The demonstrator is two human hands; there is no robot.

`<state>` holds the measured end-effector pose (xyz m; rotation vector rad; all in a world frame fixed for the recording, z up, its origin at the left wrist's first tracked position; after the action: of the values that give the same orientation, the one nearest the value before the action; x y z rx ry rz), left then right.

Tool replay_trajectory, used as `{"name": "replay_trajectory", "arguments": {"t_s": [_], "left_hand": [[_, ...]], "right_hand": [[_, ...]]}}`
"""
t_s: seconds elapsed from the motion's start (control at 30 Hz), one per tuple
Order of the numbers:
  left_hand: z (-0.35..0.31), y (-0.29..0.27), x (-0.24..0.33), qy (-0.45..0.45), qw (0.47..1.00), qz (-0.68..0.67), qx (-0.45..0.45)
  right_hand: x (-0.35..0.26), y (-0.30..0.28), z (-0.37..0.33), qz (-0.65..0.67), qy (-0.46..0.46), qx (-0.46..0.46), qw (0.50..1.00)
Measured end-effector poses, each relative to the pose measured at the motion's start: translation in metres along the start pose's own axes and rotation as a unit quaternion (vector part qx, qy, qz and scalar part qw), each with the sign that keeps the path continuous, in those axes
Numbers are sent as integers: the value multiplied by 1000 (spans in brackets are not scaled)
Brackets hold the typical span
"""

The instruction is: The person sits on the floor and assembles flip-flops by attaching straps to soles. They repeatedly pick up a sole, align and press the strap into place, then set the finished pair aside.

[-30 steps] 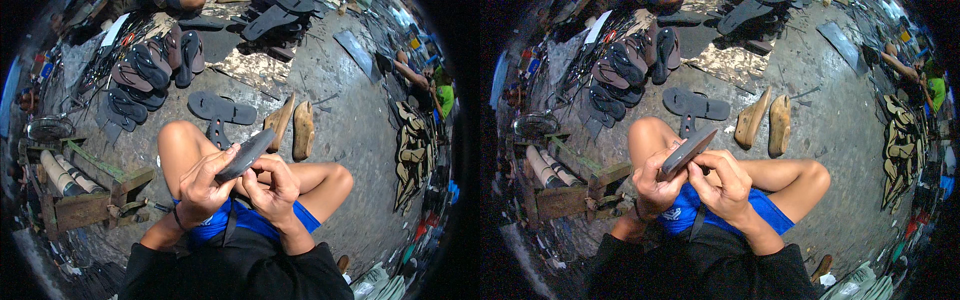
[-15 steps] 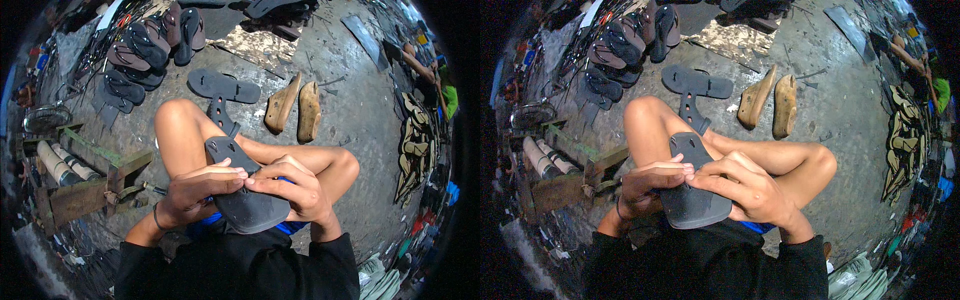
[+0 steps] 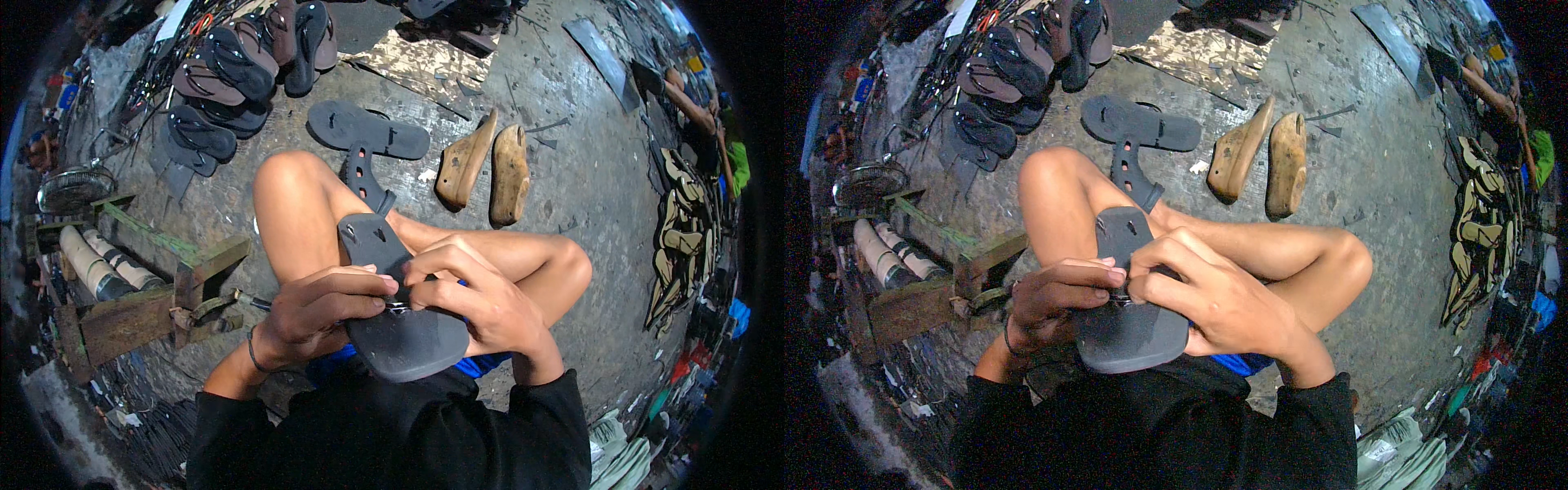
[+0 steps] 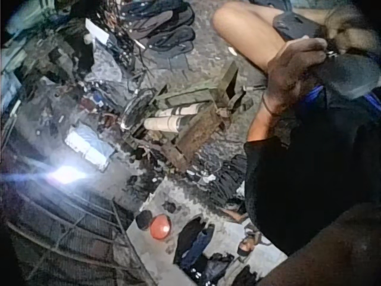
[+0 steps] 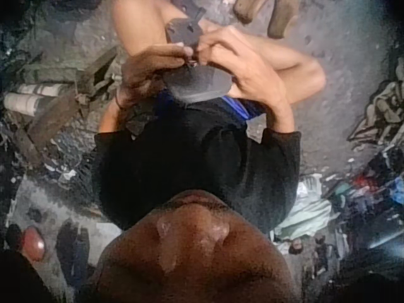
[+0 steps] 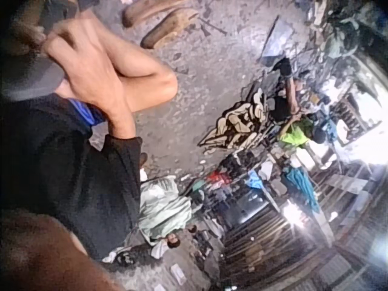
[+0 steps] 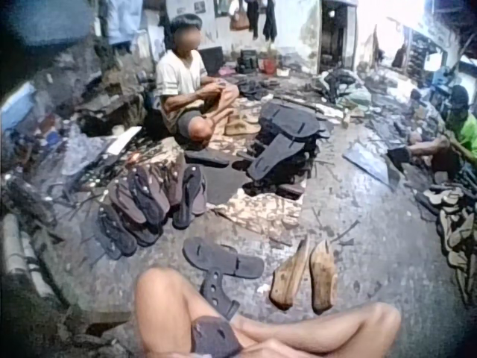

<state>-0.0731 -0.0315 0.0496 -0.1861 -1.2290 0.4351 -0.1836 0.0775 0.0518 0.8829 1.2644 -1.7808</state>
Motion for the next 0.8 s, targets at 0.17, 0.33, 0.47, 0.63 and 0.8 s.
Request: {"name": "replay_trajectory", "arguments": {"t_s": [0.17,0.33,0.47,0.63,0.8], "left_hand": [[-8,-11,-5,-6,994,-20,110],[-16,-22,-34,-284,892,-141,323],[-99,67,-101,-458,739,-456,192],[-65,128,-56,-382,698,-604,50],[-40,104,-90,-339,750,-548,148]], "right_hand": [[20,-16,24,96,-63,64,991],[214,-38,-1,-226,273,365,861],[285,14,-36,-493,411,262,721],[293,-23,-77,-345,539,389,662],[327,-35,-106,50,479,480,733]]}}
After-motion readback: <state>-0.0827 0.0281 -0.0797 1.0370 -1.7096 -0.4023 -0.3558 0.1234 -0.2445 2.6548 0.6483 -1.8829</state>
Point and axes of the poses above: each hand's wrist, its own z-axis towards the middle knuckle, its own y-axis out of the palm, x = y × z, the point moved 8 cm from there along z, towards the middle knuckle, and after that the axes turned 4 degrees about x, right-handed, at the moved point
